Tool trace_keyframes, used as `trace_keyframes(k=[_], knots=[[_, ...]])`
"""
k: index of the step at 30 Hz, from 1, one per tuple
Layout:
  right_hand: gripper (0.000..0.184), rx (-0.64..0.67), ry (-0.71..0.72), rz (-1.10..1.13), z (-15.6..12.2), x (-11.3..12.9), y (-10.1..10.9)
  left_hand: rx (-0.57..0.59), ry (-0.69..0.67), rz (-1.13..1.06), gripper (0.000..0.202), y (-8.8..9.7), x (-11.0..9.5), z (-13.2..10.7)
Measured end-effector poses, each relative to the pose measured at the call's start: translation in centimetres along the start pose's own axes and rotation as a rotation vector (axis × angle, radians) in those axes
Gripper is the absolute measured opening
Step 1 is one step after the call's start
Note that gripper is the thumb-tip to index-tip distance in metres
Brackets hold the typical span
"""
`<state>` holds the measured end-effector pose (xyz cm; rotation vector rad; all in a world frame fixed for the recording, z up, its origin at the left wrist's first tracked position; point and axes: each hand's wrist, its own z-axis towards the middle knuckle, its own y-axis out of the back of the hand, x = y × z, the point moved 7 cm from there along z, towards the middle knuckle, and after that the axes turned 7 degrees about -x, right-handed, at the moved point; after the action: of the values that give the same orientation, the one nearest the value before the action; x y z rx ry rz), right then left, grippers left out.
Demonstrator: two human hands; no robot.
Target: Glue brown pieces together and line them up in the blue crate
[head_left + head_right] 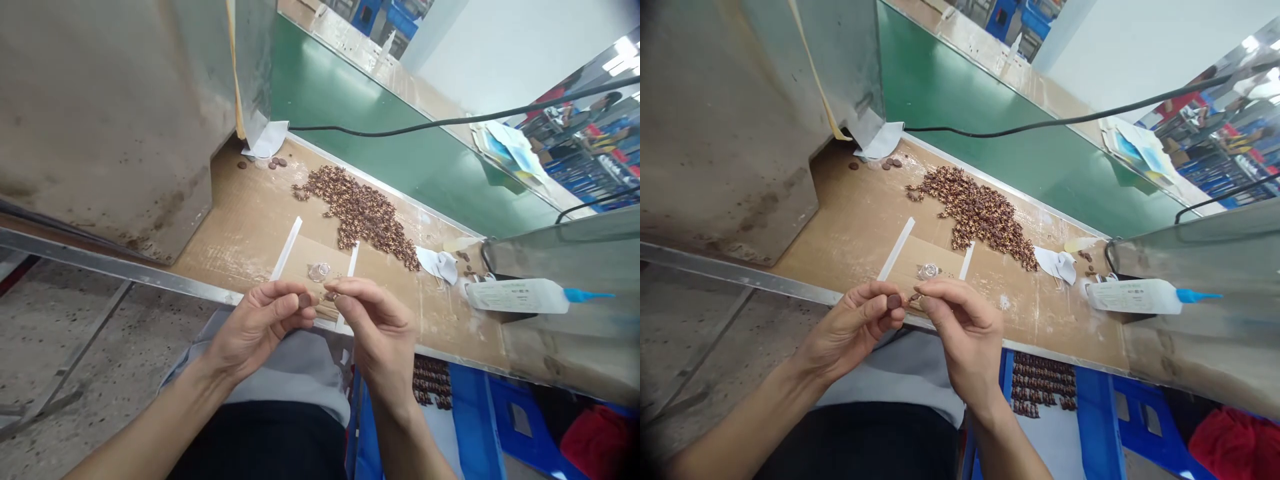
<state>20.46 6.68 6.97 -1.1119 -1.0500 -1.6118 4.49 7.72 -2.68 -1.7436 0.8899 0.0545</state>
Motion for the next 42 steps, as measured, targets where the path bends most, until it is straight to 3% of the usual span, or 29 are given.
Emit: trace_keyframes(k=[9, 32, 42], knots=[[0.01, 0.037, -0.169, 0.224, -0.7, -1.2, -1.0, -0.049, -0.063, 0.048, 0.021, -0.7, 0.1, -0.2], [0.014, 0.022, -0.198, 0.197, -1.0, -0.9, -0.9, -0.073, -0.067, 0.043, 0.019, -1.2, -0.1, -0.7], [0.027, -0.038, 0.112, -0.026, -1.5, 0.2, 0.1, -0.13, -0.068, 0.04, 0.018, -1.6, 0.0, -1.3]])
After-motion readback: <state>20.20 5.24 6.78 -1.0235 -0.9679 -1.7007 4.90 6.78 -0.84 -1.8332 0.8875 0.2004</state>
